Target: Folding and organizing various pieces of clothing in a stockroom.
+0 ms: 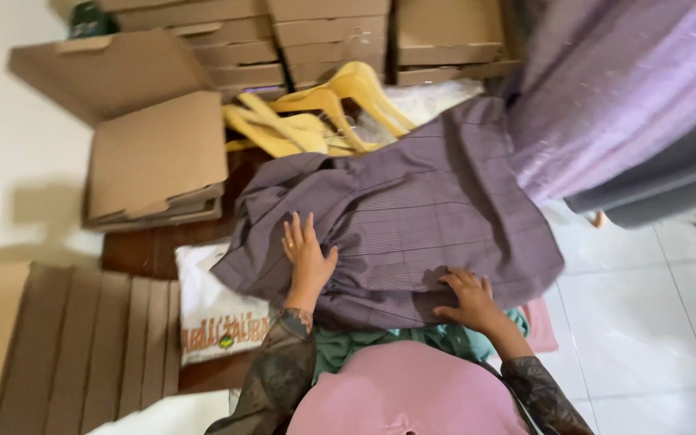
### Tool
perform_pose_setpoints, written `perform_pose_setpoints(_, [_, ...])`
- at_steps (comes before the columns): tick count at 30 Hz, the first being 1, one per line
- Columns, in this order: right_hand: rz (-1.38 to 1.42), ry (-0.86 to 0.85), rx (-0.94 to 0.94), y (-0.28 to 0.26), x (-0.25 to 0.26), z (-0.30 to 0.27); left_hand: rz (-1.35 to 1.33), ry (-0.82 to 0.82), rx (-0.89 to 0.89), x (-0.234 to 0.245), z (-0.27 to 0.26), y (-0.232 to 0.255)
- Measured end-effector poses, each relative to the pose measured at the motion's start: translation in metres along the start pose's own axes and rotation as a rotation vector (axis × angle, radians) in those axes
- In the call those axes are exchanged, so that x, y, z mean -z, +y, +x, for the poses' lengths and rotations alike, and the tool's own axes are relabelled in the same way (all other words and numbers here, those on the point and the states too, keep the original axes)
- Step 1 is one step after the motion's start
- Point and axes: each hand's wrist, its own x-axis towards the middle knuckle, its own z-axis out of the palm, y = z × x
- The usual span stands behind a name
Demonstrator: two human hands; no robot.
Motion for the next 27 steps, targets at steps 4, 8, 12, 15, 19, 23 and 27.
perform_pose_setpoints(4, [0.072,0.290,-0.157,0.093,-0.031,-0.008,0.014,-0.183,-0.202,-0.038,-0.011,0.009])
perform_pose_setpoints(8, [0.233,0.722,-0.514,0.215,-0.079,-0.014,0.124,-0.331,-0.068,-0.064,-0.027,-0.004])
perform_pose_setpoints(12, [0.984,0.694,-0.980,0.243,-0.066,-0.013,0.204,-0.429,0.121,-0.048,-0.031,0.011])
perform_pose_setpoints(15, [1.415,0.657,-0.693,0.254,-0.074,-0.007,0.170,-0.371,0.052,-0.054,-0.037,-0.003])
perform_pose_setpoints(19, [1.296,0.864,-0.453,0.197,0.010,-0.005,-0.041,-0.260,-0.108,-0.046,-0.052,-0.014])
perform_pose_setpoints(23, [1.510,0.822,-0.404,0.154,0.096,-0.003,0.071,-0.402,-0.155,-0.014,-0.060,-0.003])
perform_pose_setpoints(27, [1.403,0.869,-0.035,0.167,0.100,0.014,0.163,-0.353,0.010,-0.013,-0.061,-0.023])
